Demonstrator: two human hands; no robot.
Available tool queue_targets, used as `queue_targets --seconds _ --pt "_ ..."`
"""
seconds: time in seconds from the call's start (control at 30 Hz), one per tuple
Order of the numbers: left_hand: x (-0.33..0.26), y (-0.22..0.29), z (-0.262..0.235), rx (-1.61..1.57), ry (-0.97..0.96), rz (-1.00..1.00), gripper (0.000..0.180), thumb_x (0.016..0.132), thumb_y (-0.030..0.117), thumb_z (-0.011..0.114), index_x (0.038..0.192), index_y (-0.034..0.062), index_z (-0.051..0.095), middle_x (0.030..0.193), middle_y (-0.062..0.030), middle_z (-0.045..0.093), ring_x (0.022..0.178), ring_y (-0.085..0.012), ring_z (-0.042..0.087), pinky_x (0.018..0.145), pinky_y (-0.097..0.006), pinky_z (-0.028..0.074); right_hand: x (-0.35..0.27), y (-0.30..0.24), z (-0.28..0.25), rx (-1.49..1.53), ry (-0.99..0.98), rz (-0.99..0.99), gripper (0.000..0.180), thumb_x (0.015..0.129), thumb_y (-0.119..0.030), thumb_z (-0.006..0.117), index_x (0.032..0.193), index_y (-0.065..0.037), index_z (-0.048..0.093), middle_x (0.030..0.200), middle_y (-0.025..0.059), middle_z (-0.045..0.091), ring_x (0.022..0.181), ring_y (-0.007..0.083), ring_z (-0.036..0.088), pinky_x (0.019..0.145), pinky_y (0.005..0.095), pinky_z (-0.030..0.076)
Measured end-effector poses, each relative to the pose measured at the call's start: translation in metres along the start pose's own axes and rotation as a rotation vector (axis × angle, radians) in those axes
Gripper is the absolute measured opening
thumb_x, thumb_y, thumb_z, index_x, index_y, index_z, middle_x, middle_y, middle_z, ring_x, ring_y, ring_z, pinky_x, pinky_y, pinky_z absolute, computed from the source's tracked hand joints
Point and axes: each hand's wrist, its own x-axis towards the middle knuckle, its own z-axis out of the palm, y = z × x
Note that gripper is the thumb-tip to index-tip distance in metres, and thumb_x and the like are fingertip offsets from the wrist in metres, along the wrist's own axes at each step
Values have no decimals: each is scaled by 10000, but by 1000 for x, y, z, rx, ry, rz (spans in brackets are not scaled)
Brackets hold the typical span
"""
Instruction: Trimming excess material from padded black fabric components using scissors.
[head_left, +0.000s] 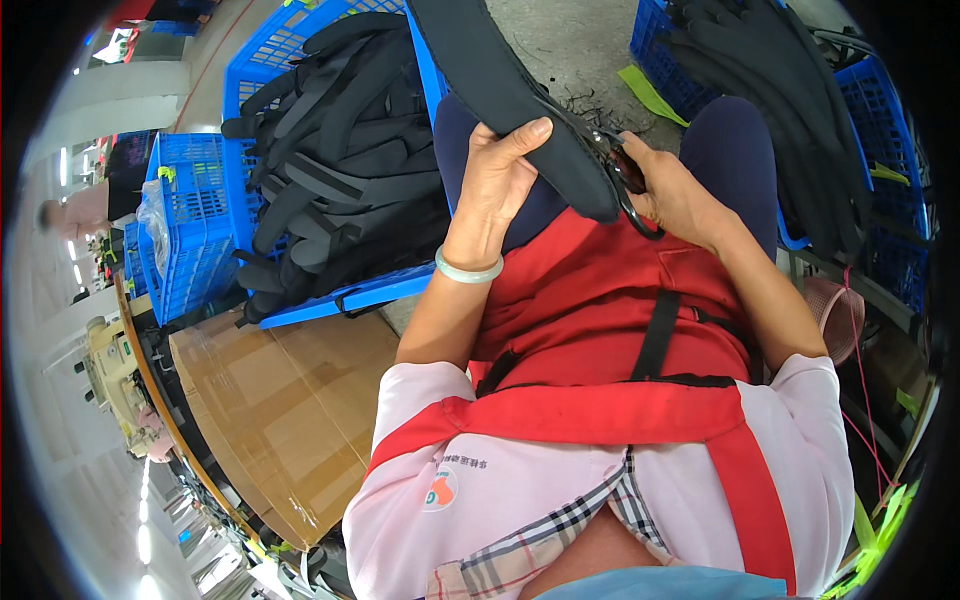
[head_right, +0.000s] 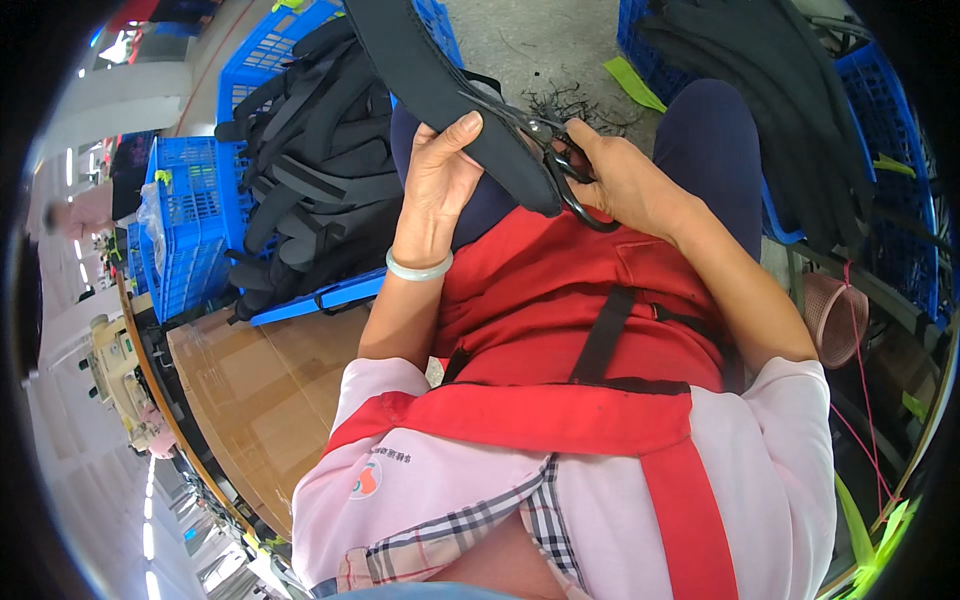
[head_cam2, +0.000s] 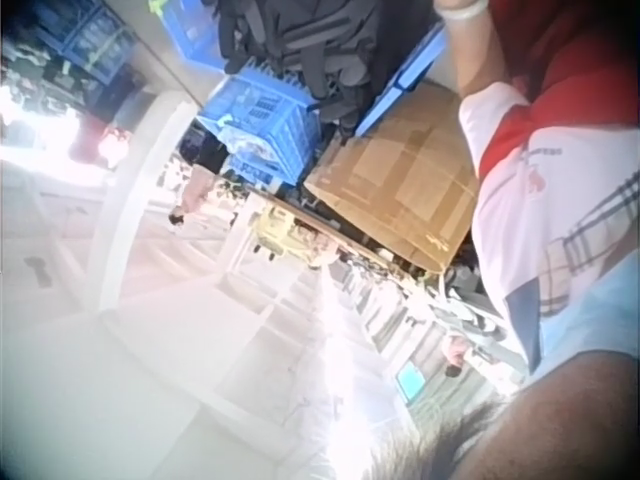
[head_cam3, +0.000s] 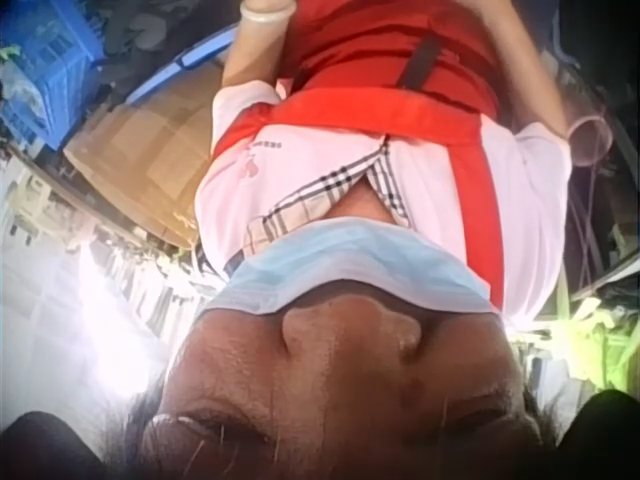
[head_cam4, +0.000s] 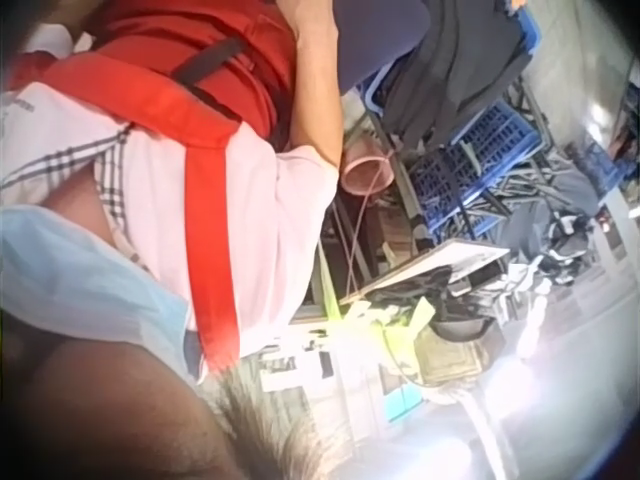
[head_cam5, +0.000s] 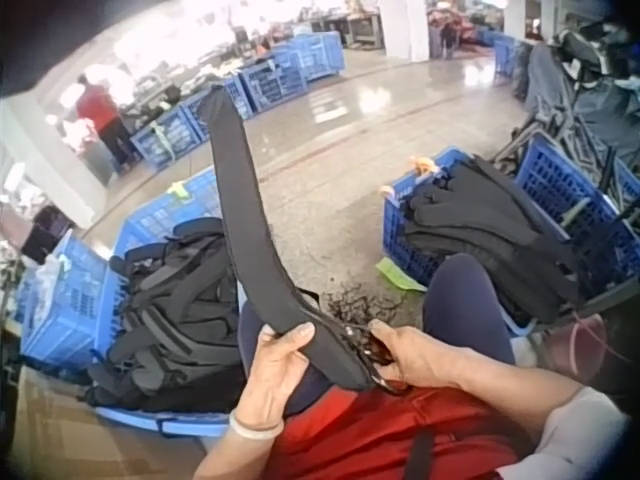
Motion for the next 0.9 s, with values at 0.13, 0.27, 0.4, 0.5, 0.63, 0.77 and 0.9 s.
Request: queue_targets --seconds 0.13,0.27,0.4,0.5,0.63,0.77,0.9 --pt "-1 9 -3 -22 -68 -38 171 819 -37 679 967 48 662 949 -68 680 901 -202 662 865 -379 538 -5 -7 -5 -71 23 -19 396 823 -164 683 1055 -4 403 767 189 559 710 389 552 670 440 450" --pt "-1 8 -2 -3 -34 -10 188 812 -66 674 966 42 659 936 -73 683 891 -196 669 837 -353 547 -11 -13 -6 -88 59 -1 356 830 -130 664 1049 -6 412 785 201 572 704 384 554 657 441 444" --pt "-2 0 3 38 -23 15 205 818 -63 663 992 44 654 967 -79 682 924 -207 664 867 -373 540 -6 4 2 -55 99 -121 360 834 -131 662 1068 -9 418 778 212 579 702 383 559 646 440 440" --pt "-2 0 5 38 19 4 189 795 -70 699 948 33 657 916 -70 683 844 -174 667 786 -320 550 -5 11 3 -70 74 -19 350 848 -134 650 1088 -13 425 755 209 571 694 379 550 645 435 436" --pt "1 14 2 -14 2 -24 192 790 -65 706 949 33 659 910 -71 684 832 -173 667 780 -320 549 -9 2 -4 -42 40 29 343 853 -160 656 1072 -22 431 759 194 565 671 350 540 631 420 428" --pt "0 9 -4 119 -44 20 200 811 -54 677 989 35 659 949 -78 681 901 -209 663 854 -369 535 -20 -3 -17 -39 -19 -21 386 836 -198 681 1047 -30 404 764 174 556 665 307 539 619 402 423" --pt "0 4 4 67 -10 27 204 783 -79 704 955 24 662 903 -81 690 820 -180 673 783 -320 550 -20 -3 -13 -85 11 -14 414 820 -195 695 1037 -32 382 784 184 571 709 349 562 642 429 428"
